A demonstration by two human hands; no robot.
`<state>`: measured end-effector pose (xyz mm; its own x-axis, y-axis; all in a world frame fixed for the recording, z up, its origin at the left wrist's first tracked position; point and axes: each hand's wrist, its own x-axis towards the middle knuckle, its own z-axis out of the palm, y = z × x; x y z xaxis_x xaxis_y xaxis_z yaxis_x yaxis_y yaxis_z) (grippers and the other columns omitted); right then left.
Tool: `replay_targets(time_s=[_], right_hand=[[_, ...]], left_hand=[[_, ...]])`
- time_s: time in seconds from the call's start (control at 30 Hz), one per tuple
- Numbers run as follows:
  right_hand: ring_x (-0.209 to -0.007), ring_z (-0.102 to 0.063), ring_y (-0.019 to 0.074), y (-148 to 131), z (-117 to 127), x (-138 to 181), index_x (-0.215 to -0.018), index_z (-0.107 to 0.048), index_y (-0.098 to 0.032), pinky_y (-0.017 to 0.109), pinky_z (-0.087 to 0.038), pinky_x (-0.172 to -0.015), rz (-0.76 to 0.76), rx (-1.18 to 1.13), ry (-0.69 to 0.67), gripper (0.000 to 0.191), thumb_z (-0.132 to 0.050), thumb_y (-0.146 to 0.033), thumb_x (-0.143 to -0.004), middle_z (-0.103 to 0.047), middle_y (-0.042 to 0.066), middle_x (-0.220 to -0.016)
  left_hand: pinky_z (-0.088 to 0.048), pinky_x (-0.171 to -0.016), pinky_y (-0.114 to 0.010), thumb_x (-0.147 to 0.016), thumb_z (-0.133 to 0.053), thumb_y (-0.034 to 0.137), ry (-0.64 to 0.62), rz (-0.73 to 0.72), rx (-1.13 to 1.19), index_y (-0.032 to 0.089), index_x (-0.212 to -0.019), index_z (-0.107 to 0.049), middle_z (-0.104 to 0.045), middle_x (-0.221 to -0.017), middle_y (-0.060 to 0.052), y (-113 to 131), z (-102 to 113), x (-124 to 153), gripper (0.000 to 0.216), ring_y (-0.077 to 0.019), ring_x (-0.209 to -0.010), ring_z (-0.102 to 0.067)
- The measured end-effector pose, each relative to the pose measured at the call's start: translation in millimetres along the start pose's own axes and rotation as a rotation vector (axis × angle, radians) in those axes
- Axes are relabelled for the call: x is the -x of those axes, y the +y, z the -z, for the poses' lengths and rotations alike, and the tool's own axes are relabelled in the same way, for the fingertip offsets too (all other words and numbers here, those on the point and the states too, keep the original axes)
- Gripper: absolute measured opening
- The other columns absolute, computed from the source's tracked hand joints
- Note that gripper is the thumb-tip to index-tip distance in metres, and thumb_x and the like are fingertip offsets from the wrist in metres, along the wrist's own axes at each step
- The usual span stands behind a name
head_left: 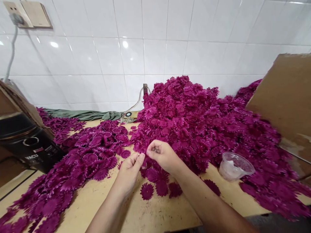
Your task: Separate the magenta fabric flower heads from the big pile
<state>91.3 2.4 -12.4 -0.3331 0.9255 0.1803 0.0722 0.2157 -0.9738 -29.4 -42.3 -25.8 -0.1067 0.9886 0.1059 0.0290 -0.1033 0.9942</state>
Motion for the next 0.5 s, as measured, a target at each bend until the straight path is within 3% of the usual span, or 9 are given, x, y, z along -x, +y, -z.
replay_targets(time_s=[0.13,0.2,0.3,0.4,0.5], right_hand=[[-0.049,-0.044,0.0101,9.6,29.1,-20.1,-0.060,-0.045,-0.019,0.023,-0.037,-0.051,0.020,0.139,0.446,0.008,-0.048,-0.019,-0.067,-0.045,-0.005,-0.051],[-0.051,-0.045,0.0116,14.2,43.7,-27.5,-0.062,-0.044,-0.019,0.026,-0.039,-0.054,0.028,0.187,0.546,0.006,-0.045,-0.019,-0.068,-0.046,-0.004,-0.054],[-0.063,-0.050,0.0152,14.5,51.2,-28.8,-0.067,-0.049,-0.019,0.032,-0.042,-0.067,0.062,0.241,0.552,0.006,-0.047,-0.014,-0.066,-0.053,0.001,-0.066],[-0.090,-0.050,0.0216,4.4,38.9,-16.4,-0.076,-0.056,-0.019,0.040,-0.036,-0.086,0.170,0.374,0.539,0.013,-0.051,-0.013,-0.066,-0.059,0.007,-0.088],[-0.094,-0.049,0.0226,-9.5,17.6,2.1,-0.080,-0.059,-0.018,0.041,-0.035,-0.088,0.310,0.512,0.368,0.011,-0.051,-0.021,-0.073,-0.061,0.008,-0.090]], left_hand=[[-0.033,-0.054,-0.021,-0.063,-0.061,0.048,-0.007,-0.048,-0.079,0.018,-0.052,-0.046,-0.038,-0.053,0.005,1.3,5.1,7.8,0.036,-0.0099,-0.054,-0.035],[-0.037,-0.059,-0.023,-0.064,-0.061,0.045,-0.027,-0.045,-0.048,0.018,-0.057,-0.051,-0.045,-0.057,0.003,2.0,8.3,9.4,0.030,-0.0118,-0.058,-0.041],[-0.040,-0.066,-0.025,-0.062,-0.064,0.041,-0.061,-0.026,0.016,0.018,-0.062,-0.056,-0.053,-0.061,0.001,2.4,9.9,8.0,0.025,-0.0144,-0.065,-0.048],[-0.039,-0.063,-0.025,-0.061,-0.065,0.041,-0.047,-0.024,0.024,0.017,-0.060,-0.055,-0.051,-0.058,0.002,0.9,7.6,4.5,0.026,-0.0134,-0.061,-0.047],[-0.035,-0.055,-0.022,-0.060,-0.065,0.045,-0.017,-0.021,0.024,0.017,-0.053,-0.049,-0.043,-0.052,0.005,-1.8,4.8,1.2,0.032,-0.0101,-0.053,-0.039]])
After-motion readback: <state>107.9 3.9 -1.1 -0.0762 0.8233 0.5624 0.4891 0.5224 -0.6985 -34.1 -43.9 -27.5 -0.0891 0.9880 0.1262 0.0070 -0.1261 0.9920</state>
